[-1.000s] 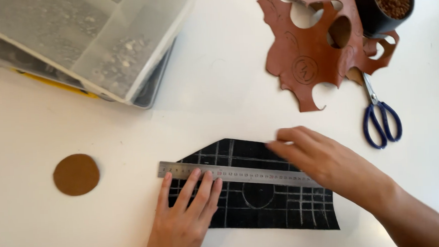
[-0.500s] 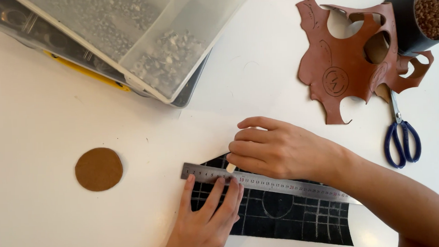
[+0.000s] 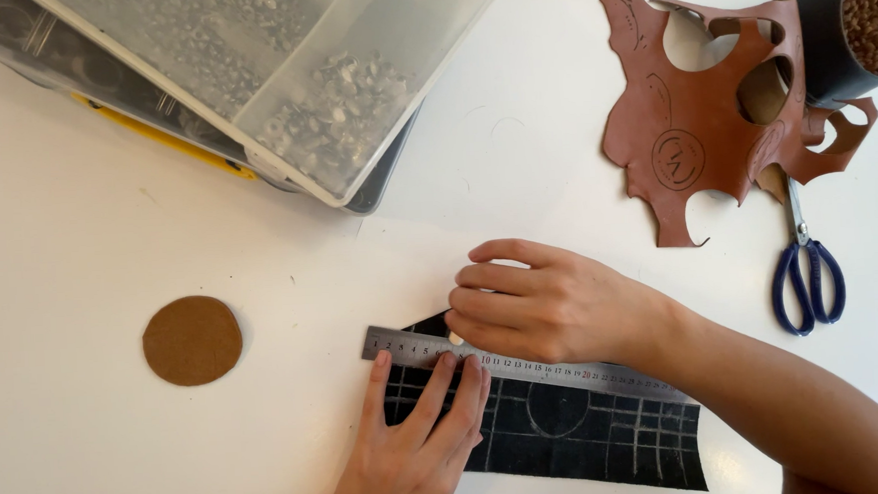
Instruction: Marking a grid pattern on a piece of leather using a ruler and a marking tool
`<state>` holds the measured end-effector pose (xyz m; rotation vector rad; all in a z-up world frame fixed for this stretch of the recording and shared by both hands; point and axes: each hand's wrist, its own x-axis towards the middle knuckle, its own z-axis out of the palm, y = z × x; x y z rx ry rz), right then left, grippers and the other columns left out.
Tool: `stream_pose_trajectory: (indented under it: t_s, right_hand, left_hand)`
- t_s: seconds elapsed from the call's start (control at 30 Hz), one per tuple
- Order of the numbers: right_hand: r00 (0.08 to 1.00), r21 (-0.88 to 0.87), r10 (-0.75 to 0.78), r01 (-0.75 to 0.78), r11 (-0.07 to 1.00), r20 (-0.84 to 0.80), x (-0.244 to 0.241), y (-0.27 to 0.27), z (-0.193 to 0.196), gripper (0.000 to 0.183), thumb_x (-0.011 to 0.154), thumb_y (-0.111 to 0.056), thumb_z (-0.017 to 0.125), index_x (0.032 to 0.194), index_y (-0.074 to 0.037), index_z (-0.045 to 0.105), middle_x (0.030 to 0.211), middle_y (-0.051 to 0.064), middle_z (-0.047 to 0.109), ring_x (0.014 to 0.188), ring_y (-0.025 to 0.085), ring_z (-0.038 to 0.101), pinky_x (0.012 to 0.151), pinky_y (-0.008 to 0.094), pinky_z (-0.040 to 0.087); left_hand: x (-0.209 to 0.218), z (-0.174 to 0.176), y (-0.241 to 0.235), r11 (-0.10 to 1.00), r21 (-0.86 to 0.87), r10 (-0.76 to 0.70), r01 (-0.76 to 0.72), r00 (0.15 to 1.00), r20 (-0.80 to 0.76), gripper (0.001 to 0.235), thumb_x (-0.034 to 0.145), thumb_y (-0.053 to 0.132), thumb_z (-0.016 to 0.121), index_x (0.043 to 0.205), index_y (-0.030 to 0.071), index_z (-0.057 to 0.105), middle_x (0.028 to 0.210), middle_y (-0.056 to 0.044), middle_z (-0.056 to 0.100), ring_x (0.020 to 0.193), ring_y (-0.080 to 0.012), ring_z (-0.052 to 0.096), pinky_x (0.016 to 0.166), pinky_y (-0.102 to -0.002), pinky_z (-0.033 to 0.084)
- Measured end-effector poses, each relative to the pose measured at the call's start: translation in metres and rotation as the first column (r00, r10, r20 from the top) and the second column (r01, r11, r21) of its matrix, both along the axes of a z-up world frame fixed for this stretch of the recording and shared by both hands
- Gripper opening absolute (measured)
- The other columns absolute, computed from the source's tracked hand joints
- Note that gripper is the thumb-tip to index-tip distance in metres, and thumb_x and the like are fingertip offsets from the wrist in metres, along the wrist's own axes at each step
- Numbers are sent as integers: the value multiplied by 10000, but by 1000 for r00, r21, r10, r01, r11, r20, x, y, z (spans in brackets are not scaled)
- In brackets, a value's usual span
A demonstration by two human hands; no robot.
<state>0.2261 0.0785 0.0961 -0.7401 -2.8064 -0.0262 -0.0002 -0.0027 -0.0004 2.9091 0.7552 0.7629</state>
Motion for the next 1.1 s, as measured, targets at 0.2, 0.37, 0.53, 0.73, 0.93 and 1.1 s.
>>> stream_pose_trajectory:
  t_s: [0.2, 0.37, 0.53, 0.73, 0.93, 1.1]
  right_hand:
    - [998, 20, 19, -18, 1000, -52, -12, 11, -6, 117, 1068, -40, 570, 969, -51, 632, 955, 59, 611, 873, 220, 629, 978, 352, 535]
    - [996, -1, 31, -31, 1000, -89, -18, 15, -10, 102, 1067, -24, 565, 989, -31, 632, 944, 73, 600, 874, 246, 616, 971, 377, 534]
    - [997, 46, 6, -2, 999, -80, -15, 12, -11, 107, 1060, -15, 560, 987, -52, 629, 936, 59, 592, 877, 231, 623, 976, 363, 535]
    - [998, -6, 9, -9, 1000, -65, 6, -5, -6, 138, 1065, -21, 569, 943, -64, 617, 980, 60, 594, 891, 242, 611, 944, 364, 536]
    - [997, -4, -64, 64, 998, 40, 35, -34, 0, 124, 1086, -134, 574, 985, -82, 625, 954, 35, 586, 875, 214, 602, 955, 348, 522]
    - [993, -9, -91, 92, 996, 72, 60, -57, 1, 89, 1064, -124, 624, 980, -99, 642, 969, 35, 622, 878, 213, 630, 955, 350, 527]
  left_hand:
    - [1, 2, 1, 1000, 8, 12, -12, 1000, -2, 404, 1014, 303, 640, 1350, 81, 672, 1360, -26, 622, 1272, -205, 588, 1023, -646, 473]
    - [2, 5, 1, 1000, 3, 19, -19, 1000, 10, 356, 1030, 278, 621, 1328, 96, 691, 1358, -22, 638, 1266, -201, 604, 1032, -638, 472]
    - [2, 8, 3, 1000, 22, 16, -16, 1000, -1, 347, 1050, 295, 605, 1327, 105, 688, 1322, -15, 656, 1245, -191, 620, 1024, -626, 482]
    - [-2, 8, 2, 1000, 1, -1, 1, 998, -69, 531, 927, 386, 770, 1384, 140, 656, 1366, -2, 629, 1299, -187, 580, 1069, -633, 447]
    - [-2, 11, 2, 1000, -6, -5, 5, 997, -77, 495, 953, 393, 733, 1382, 160, 649, 1439, -1, 603, 1313, -183, 580, 1070, -623, 449]
    - [3, 9, -3, 1000, -23, 15, -18, 995, -103, 579, 962, 646, 593, 1427, 301, 611, 1373, -10, 616, 1289, -202, 564, 1063, -659, 435]
